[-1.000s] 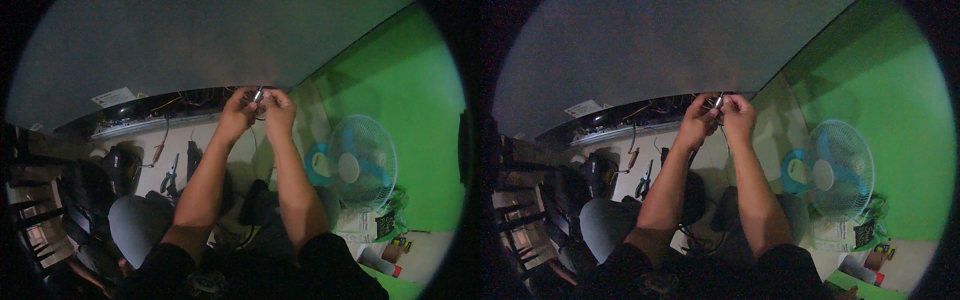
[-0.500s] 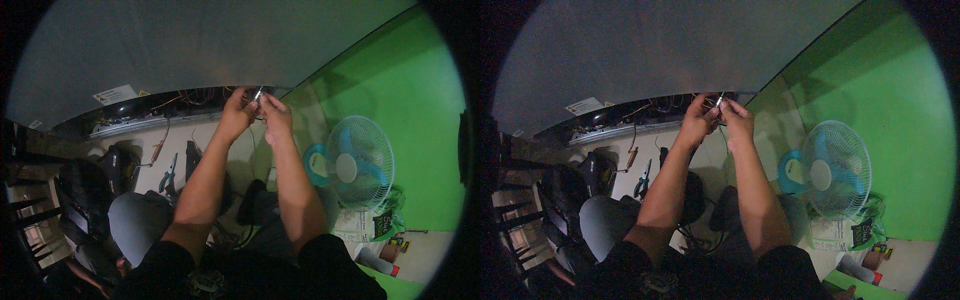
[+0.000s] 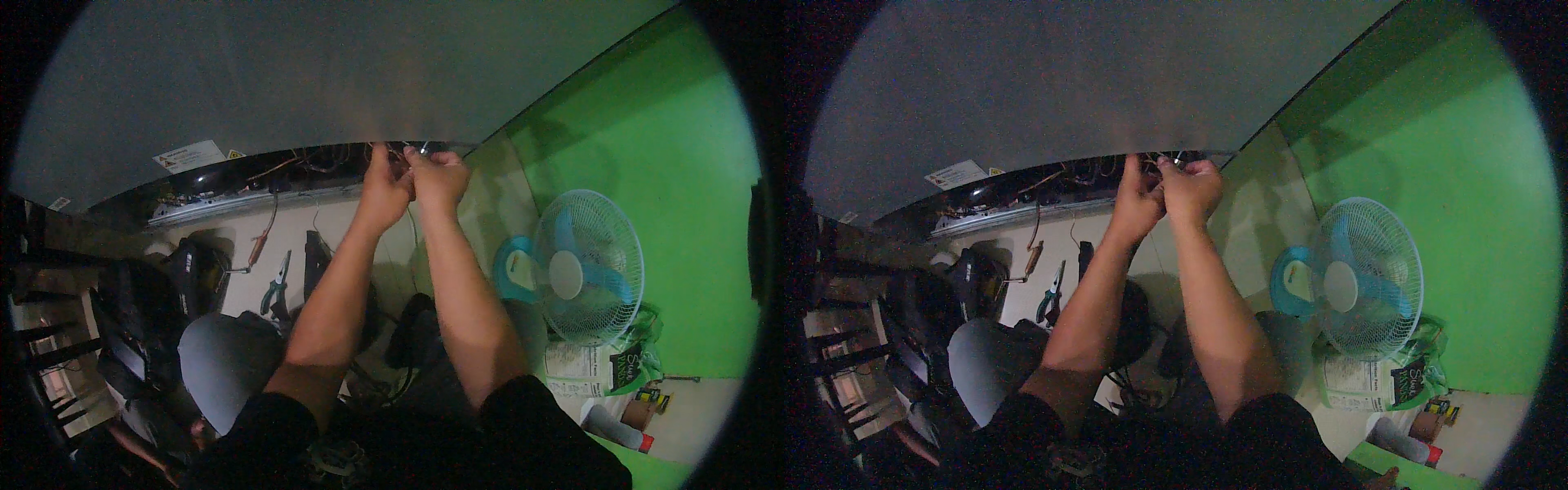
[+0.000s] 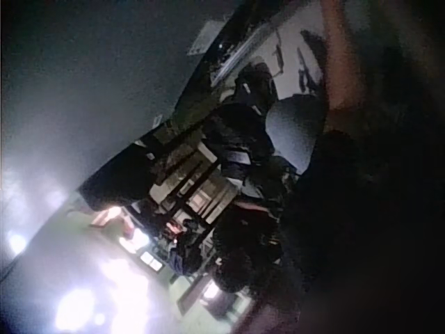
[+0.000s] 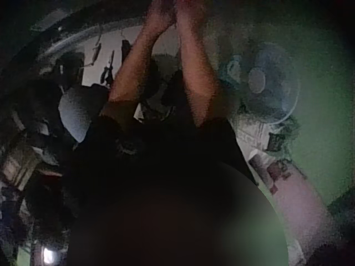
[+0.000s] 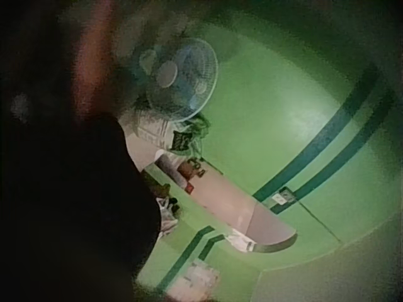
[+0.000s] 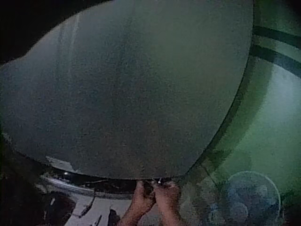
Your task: The person sits on the floor and uses a wrench to tighten a brass fitting on a copper pipe connected to an appliance. They then use pliers to adjust a wire and continue tightening the fitting.
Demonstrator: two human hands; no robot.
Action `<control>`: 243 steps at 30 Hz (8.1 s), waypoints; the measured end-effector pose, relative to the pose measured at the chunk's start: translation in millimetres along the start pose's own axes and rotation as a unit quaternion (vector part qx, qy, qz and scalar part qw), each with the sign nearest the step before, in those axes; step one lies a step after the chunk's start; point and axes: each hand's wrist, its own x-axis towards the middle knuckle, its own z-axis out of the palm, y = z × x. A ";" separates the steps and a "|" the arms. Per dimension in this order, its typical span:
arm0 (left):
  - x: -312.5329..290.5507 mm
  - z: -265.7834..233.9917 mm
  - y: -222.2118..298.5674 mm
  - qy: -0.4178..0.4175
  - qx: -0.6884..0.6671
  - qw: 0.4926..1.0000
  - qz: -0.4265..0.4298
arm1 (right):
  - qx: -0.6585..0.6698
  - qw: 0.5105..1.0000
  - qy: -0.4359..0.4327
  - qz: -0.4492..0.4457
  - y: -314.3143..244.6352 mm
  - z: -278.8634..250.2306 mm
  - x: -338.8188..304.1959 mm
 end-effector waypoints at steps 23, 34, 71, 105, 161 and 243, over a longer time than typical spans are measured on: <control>3.2 -0.2 7.7 -0.039 -0.024 0.997 -0.067 | -0.029 0.987 -0.116 -0.106 11.6 -32.6 6.3; 2.8 -5.3 13.8 -0.036 0.032 0.997 -0.068 | -0.191 0.954 -0.219 -0.081 -8.7 -34.2 20.0; 31.9 -4.5 14.3 -0.018 0.274 0.960 0.057 | -0.234 0.896 -0.040 -0.375 34.0 -28.3 8.4; 14.1 -29.7 20.3 -0.033 0.073 0.993 -0.090 | -0.160 0.971 -0.050 -0.169 3.9 -27.4 7.7; 16.8 -8.6 -6.5 0.056 0.278 0.950 0.131 | -0.188 0.953 -0.147 -0.186 -11.7 -36.0 -17.2; 9.8 -5.3 -1.0 0.089 0.184 0.979 -0.017 | -0.261 0.947 -0.047 -0.181 -6.1 -22.0 5.6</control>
